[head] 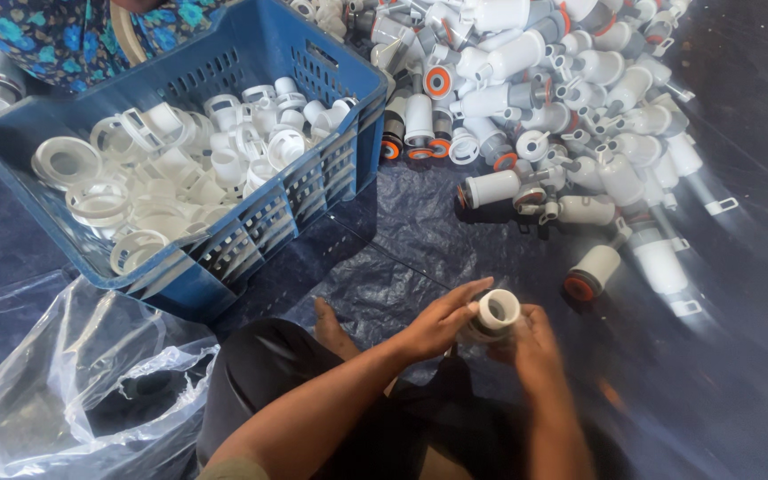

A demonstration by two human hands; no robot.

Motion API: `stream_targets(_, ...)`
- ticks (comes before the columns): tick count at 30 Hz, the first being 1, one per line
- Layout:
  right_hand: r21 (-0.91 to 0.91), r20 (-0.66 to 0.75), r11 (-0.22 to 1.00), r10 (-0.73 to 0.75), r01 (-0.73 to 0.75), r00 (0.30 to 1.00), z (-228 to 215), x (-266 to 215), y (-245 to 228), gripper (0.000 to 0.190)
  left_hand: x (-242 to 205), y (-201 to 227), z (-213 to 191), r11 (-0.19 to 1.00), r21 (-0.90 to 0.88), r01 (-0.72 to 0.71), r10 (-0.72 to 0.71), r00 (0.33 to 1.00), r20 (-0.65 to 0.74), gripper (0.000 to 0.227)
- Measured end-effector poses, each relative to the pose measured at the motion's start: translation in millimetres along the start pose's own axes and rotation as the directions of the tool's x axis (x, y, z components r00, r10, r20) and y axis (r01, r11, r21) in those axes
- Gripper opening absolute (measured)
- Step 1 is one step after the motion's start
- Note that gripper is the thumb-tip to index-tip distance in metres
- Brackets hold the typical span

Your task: The person assembles white plastic components by hand, inserting cylindrical parts into larger housings and securing them with orange rings. The person repeatedly picks up parts from a blue crate and the floor, assembles them, and places the finished units aside.

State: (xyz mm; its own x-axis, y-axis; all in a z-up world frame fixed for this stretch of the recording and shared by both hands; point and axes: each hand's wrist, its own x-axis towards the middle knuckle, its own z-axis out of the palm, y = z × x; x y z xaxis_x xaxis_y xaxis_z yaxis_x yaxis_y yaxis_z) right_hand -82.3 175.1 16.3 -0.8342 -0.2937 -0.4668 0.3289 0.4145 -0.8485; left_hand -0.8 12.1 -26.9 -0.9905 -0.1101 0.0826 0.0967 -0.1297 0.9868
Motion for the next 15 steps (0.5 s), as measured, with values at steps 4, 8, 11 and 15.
stream_targets(4,-0.162,-0.008,0.981,-0.113,0.110,0.994,-4,-2,-6,0.028,1,13,5,0.993,0.113,-0.016,0.021,0.999,-0.045,0.051)
stream_targets(8,-0.189,0.013,0.970,-0.152,0.152,0.988,-8,-4,-11,0.022,5,26,9,0.981,0.131,0.145,-0.137,0.988,-0.073,0.051)
stream_targets(11,-0.166,0.085,0.978,-0.116,0.129,0.990,-12,-4,-13,0.023,8,30,3,0.972,0.151,0.180,-0.175,0.983,-0.046,0.048)
stream_targets(15,-0.221,0.112,0.966,-0.110,0.133,0.988,-21,-1,-10,0.024,6,28,-2,0.987,0.123,0.102,-0.107,0.994,0.031,0.049)
